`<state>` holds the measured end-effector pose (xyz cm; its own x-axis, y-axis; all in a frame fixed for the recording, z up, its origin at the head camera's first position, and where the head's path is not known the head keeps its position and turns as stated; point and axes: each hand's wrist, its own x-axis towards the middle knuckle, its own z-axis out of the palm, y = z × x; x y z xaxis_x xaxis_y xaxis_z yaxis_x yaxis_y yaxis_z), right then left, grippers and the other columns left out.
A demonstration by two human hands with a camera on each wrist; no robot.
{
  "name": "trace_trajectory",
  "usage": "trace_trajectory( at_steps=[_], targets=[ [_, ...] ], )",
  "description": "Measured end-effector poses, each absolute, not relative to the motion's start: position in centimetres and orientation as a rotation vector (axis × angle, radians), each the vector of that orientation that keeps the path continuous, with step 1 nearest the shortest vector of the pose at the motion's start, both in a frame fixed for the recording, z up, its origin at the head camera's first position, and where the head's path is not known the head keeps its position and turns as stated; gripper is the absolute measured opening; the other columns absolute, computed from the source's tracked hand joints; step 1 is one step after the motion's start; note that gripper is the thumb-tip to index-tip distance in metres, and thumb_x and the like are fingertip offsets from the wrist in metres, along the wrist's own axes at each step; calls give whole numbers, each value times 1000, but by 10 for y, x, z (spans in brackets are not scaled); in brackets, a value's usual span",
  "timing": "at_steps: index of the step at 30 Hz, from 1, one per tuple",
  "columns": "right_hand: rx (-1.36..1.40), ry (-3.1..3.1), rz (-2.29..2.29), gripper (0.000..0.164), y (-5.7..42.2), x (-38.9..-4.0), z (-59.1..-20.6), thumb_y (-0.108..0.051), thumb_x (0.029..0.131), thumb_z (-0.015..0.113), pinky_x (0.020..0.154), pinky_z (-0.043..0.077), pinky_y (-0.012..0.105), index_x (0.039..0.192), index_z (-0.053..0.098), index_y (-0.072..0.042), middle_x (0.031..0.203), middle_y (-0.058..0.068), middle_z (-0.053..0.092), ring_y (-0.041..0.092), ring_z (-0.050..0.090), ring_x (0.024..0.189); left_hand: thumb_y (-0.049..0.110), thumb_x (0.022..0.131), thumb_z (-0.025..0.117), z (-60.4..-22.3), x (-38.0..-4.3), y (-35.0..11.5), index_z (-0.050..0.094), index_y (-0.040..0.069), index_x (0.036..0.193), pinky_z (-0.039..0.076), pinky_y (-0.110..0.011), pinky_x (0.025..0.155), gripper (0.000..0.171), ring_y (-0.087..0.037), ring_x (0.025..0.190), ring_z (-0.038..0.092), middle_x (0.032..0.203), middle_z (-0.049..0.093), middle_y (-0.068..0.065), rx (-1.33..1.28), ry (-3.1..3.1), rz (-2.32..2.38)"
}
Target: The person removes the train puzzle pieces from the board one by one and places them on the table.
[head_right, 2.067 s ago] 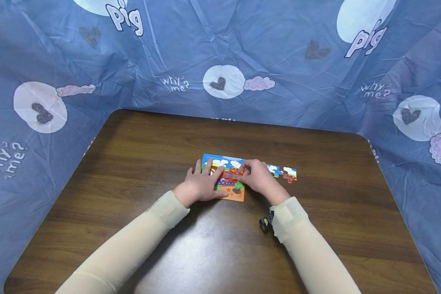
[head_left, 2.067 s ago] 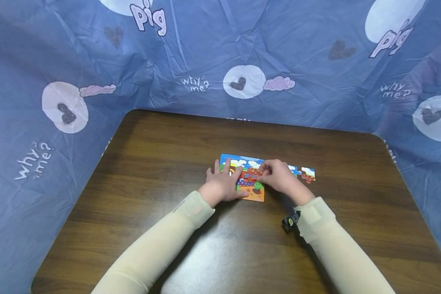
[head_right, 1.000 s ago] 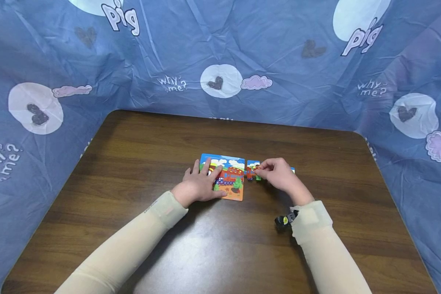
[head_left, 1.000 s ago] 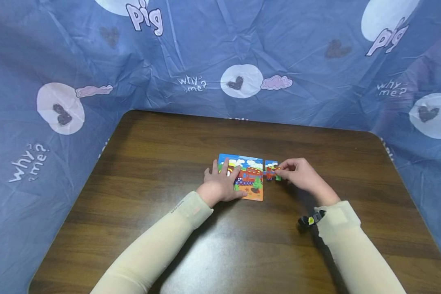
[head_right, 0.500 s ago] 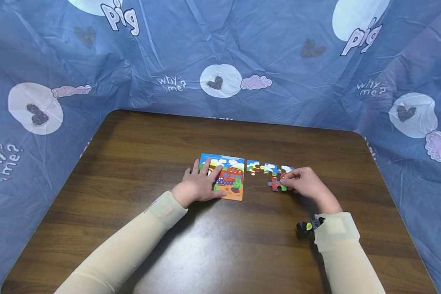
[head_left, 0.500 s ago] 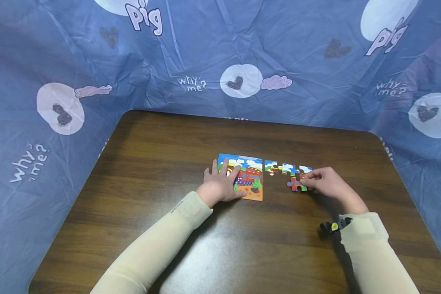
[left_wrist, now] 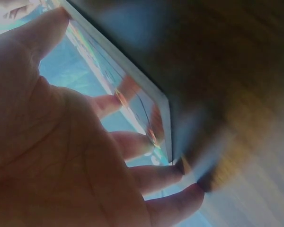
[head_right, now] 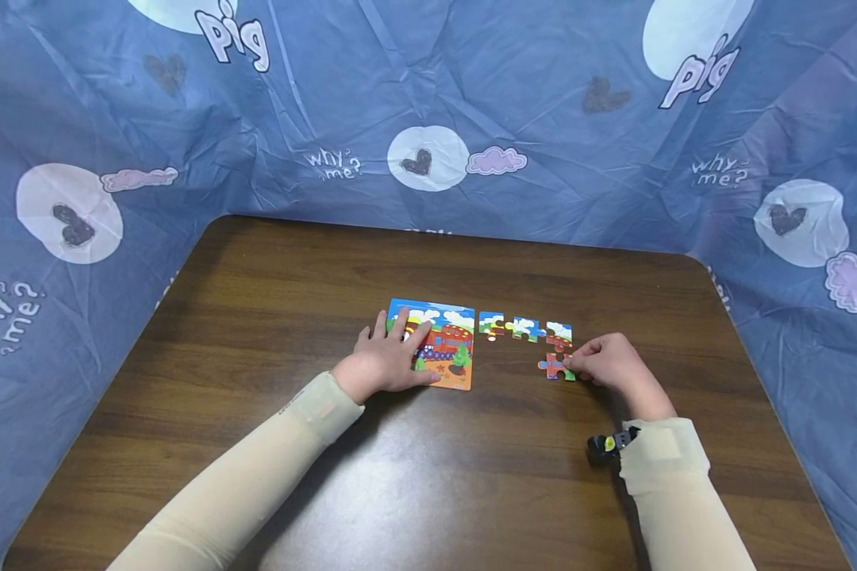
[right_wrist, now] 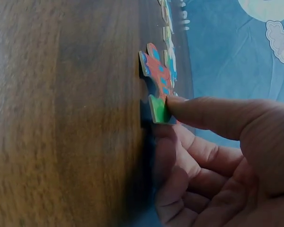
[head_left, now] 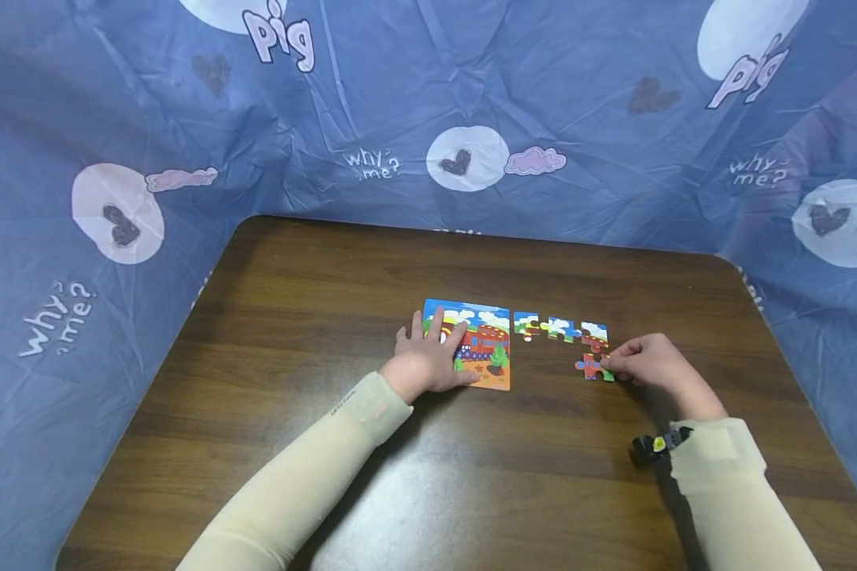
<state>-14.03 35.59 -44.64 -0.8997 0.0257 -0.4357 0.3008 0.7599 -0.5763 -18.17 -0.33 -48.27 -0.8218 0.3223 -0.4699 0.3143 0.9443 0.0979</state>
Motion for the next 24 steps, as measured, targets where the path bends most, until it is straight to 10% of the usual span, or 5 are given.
trace_trajectory(
  at_steps=[24],
  targets=[
    [394,2589,-882,24,349,-142,-441,-23,89,80,62,52,32,86,77,1,75,3,69,18,62,72,81,88,48,-462,-172,-5,11,35,165,18,-61,116,98,-43,152,1,170,-1,-10,465,2617,5]
  ],
)
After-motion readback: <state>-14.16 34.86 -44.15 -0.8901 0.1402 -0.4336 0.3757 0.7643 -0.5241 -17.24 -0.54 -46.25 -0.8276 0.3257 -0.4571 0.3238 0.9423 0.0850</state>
